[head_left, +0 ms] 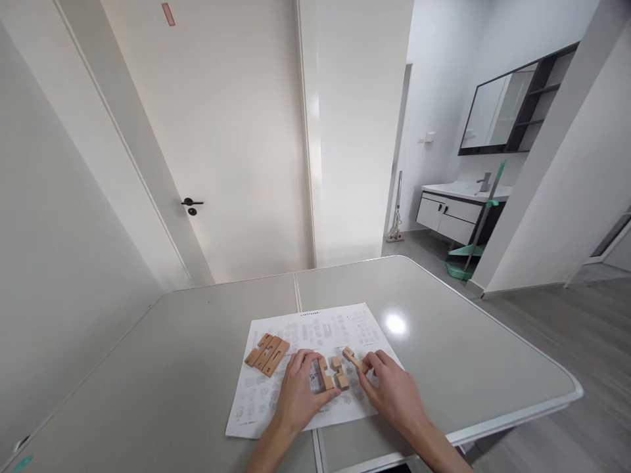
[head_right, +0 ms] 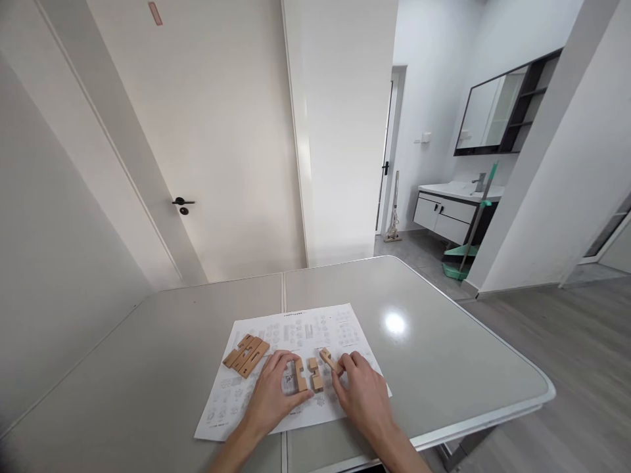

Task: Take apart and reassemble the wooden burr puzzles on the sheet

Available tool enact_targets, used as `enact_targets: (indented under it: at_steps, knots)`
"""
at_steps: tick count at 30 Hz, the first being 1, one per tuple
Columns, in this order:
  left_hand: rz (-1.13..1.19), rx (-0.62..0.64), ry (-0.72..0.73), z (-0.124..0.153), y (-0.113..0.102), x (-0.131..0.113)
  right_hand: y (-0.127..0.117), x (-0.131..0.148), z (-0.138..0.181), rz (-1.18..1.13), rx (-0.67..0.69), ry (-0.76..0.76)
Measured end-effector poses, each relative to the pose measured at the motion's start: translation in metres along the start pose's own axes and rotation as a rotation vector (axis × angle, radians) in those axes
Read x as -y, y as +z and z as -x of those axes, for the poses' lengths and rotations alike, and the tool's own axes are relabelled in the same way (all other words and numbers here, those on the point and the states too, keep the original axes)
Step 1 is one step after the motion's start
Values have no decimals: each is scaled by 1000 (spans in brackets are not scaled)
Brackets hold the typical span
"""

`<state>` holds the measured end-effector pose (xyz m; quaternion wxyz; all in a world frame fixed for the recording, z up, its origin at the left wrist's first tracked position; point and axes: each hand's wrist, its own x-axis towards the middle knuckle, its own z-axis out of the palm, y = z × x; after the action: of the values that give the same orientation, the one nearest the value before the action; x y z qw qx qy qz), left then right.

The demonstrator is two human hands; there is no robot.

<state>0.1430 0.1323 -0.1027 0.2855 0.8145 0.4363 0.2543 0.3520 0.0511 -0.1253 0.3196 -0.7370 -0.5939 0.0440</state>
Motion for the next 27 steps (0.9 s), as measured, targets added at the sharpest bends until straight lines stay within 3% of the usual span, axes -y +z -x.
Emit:
enact_targets:
  at_steps: [4, 10, 16, 22, 27]
  knots:
    - [-29, 113, -6, -2, 3, -2, 15, 0, 6, 72, 19, -35]
    - [-80, 163, 70, -11, 7, -10, 17, -1, 11, -227, 154, -161]
    - [-176, 243, 192, -22, 7, -14, 12, -7, 10, -546, 137, -127]
    - [-257, 182, 146, -24, -29, 12, 4, -6, 10, -591, 159, -58]
    - [-332, 253, 208, -29, -64, 30, 1, -5, 11, -575, 176, -61]
